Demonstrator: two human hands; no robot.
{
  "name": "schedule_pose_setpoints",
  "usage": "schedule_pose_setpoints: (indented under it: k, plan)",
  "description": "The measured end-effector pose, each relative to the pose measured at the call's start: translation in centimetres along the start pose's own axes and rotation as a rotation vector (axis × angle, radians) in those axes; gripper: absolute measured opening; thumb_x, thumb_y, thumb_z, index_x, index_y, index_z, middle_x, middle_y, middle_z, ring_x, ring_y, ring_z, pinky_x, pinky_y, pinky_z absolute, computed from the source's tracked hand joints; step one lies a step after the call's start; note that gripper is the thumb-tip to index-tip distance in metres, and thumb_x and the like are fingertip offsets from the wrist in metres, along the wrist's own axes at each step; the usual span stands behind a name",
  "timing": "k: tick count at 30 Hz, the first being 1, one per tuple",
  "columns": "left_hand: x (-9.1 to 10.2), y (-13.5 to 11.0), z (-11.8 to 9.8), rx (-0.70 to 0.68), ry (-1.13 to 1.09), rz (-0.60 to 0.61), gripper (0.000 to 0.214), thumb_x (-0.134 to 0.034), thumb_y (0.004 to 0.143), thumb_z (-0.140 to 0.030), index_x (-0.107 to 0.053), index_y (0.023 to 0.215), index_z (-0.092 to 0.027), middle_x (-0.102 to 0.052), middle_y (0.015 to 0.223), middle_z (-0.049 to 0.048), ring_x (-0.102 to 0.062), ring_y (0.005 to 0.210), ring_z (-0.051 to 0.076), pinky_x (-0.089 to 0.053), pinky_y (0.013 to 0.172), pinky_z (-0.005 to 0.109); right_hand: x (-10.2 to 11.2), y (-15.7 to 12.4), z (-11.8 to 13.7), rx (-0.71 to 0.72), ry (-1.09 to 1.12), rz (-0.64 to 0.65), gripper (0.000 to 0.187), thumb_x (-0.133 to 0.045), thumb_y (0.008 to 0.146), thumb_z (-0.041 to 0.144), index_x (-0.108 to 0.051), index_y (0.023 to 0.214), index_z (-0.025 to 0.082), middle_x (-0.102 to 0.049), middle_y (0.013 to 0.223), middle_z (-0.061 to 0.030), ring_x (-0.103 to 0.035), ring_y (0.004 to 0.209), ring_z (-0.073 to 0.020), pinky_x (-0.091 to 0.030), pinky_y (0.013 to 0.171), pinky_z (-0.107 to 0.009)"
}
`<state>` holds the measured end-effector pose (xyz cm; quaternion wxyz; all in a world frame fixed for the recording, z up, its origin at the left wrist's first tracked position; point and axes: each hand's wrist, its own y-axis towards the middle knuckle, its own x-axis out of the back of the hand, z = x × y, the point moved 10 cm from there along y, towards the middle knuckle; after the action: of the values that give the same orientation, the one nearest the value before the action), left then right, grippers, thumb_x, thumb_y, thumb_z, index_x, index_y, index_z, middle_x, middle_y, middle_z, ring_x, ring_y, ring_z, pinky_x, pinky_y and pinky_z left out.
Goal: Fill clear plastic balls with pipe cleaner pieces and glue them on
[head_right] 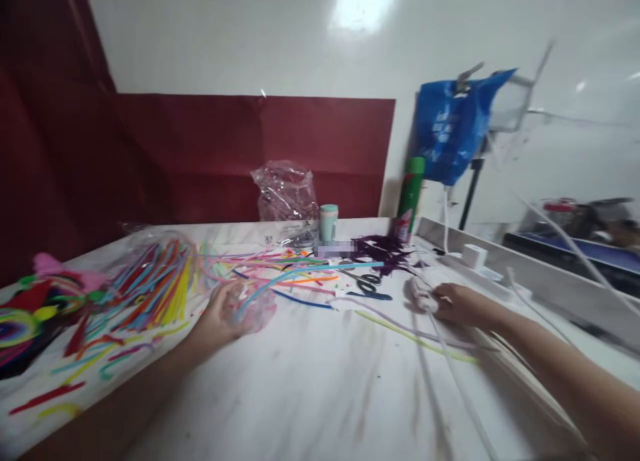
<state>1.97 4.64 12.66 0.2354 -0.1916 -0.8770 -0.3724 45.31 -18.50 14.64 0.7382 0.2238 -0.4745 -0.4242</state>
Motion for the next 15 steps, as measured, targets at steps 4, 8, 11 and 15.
schedule_pose_setpoints:
  k: [4, 8, 11, 15]
  plan:
    - [0.3, -0.1, -1.1, -0.039, 0.045, -0.025, 0.072, -0.072, 0.061, -0.022, -0.04, 0.125, -0.021, -0.04, 0.13, 0.0118, -0.04, 0.126, 0.029, -0.036, 0.104, 0.047, -3.9, 0.4, -1.8, 0.128, -0.17, 0.605, 0.028, -0.074, 0.063, 0.03, -0.074, 0.083, 0.01, -0.072, 0.078, -0.0158, -0.067, 0.066, -0.0182, -0.043, 0.06, -0.031]
    - [-0.2, -0.3, -2.0, -0.07, 0.042, 0.002, 0.075, -0.075, 0.058, -0.02, -0.041, 0.125, -0.019, -0.041, 0.132, 0.0134, -0.038, 0.128, 0.03, -0.034, 0.106, 0.048, -1.9, 1.3, 7.4, 0.365, -0.281, 0.299, 0.024, -0.055, 0.085, 0.03, -0.069, 0.081, 0.012, -0.069, 0.081, -0.0164, -0.066, 0.07, -0.0196, -0.046, 0.063, -0.035]
    - [-0.6, -0.5, -2.5, -0.086, 0.065, 0.046, 0.075, -0.075, 0.058, -0.02, -0.041, 0.125, -0.02, -0.044, 0.131, 0.0132, -0.041, 0.125, 0.03, -0.036, 0.104, 0.048, -2.9, -3.0, 21.1, 0.749, 0.002, 0.181, 0.013, -0.05, 0.088, 0.018, -0.063, 0.09, 0.016, -0.066, 0.083, -0.011, -0.064, 0.079, -0.0192, -0.05, 0.068, -0.033]
    - [-0.5, -0.7, -3.5, -0.15, 0.102, 0.066, 0.074, -0.075, 0.061, -0.027, -0.04, 0.126, -0.021, -0.043, 0.131, 0.0118, -0.04, 0.126, 0.028, -0.034, 0.106, 0.046, -6.4, -7.1, 31.9, 0.871, 0.133, 0.118, 0.023, -0.05, 0.085, 0.012, -0.057, 0.105, 0.019, -0.064, 0.106, -0.0124, -0.055, 0.105, -0.0255, -0.048, 0.086, -0.045]
